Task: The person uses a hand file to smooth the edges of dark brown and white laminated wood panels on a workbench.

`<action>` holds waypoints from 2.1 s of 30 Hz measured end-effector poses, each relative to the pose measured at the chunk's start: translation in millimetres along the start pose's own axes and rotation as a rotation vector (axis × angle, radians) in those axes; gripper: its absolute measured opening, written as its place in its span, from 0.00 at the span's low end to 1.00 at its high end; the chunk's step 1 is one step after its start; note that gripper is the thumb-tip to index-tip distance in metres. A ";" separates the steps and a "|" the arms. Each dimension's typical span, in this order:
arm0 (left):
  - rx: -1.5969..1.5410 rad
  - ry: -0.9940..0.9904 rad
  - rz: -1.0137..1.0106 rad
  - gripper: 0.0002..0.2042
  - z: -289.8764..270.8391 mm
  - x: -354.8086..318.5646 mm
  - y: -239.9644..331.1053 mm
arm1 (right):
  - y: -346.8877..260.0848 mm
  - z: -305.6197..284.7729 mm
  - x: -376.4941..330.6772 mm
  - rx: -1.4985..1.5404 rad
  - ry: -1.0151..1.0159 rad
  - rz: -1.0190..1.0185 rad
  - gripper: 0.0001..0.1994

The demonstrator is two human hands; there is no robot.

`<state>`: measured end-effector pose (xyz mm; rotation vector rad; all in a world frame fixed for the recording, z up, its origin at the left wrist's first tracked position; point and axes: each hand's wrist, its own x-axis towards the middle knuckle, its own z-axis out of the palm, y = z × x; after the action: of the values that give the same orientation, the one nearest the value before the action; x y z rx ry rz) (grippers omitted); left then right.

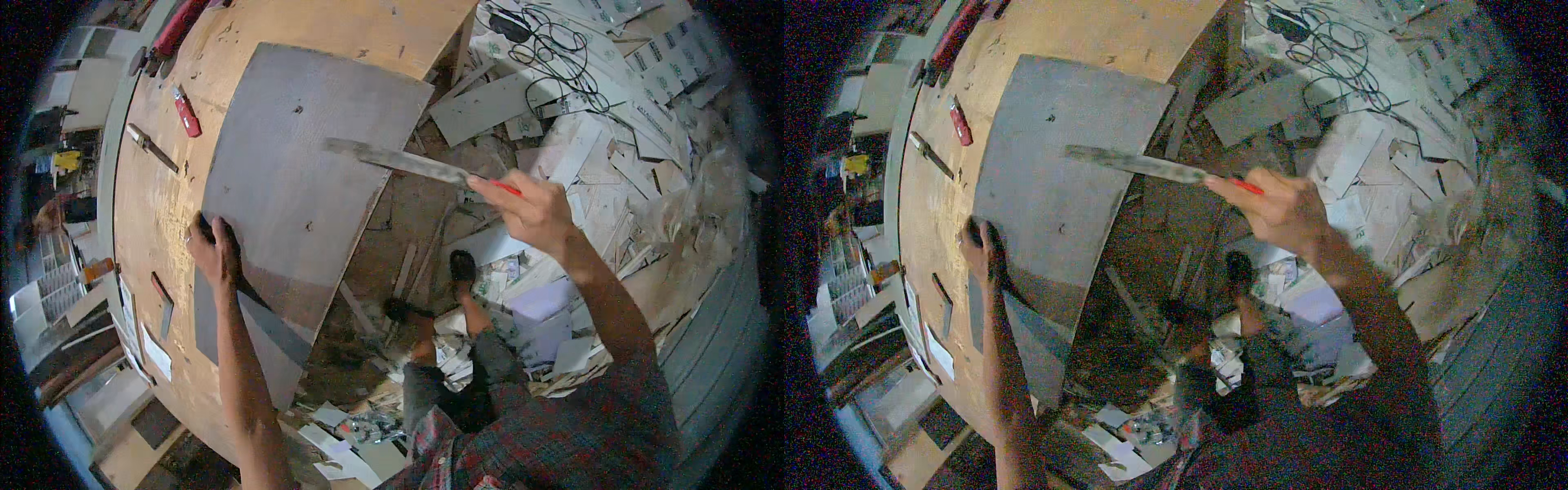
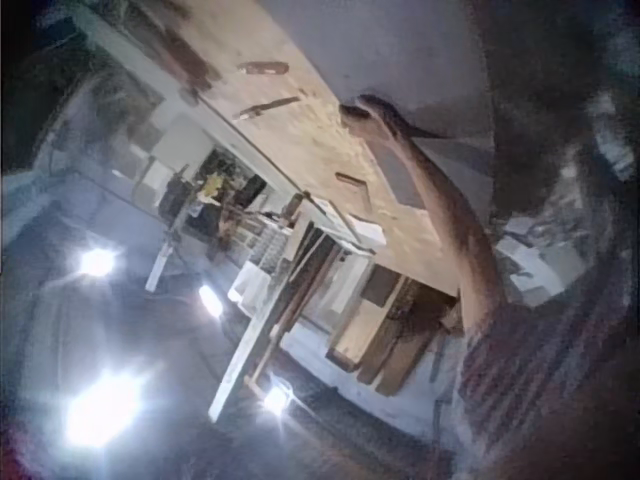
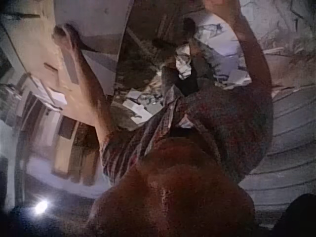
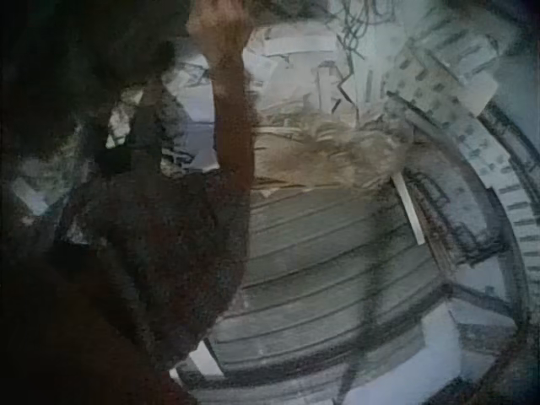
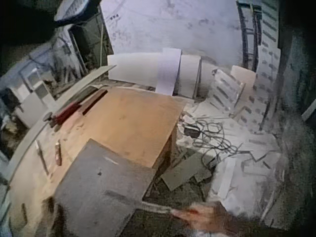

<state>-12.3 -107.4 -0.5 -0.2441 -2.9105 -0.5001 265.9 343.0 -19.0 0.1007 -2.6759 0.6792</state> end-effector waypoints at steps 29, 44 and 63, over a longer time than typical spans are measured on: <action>-0.085 -0.173 0.449 0.32 -46.4 5.9 -122.5 | -330.2 114.5 -148.6 0.372 -0.033 0.715 0.24; -0.128 -0.195 0.388 0.24 -66.6 -12.8 -112.8 | -364.9 130.4 -105.2 0.129 0.041 0.655 0.21; -0.204 -0.179 0.398 0.19 -64.2 -15.3 -109.7 | -390.2 168.5 -73.5 0.118 -0.019 0.523 0.20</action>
<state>-9.0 -233.5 21.5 -0.9164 -2.8610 -0.7343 338.6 -82.0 -9.5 -0.5826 -2.6901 0.9902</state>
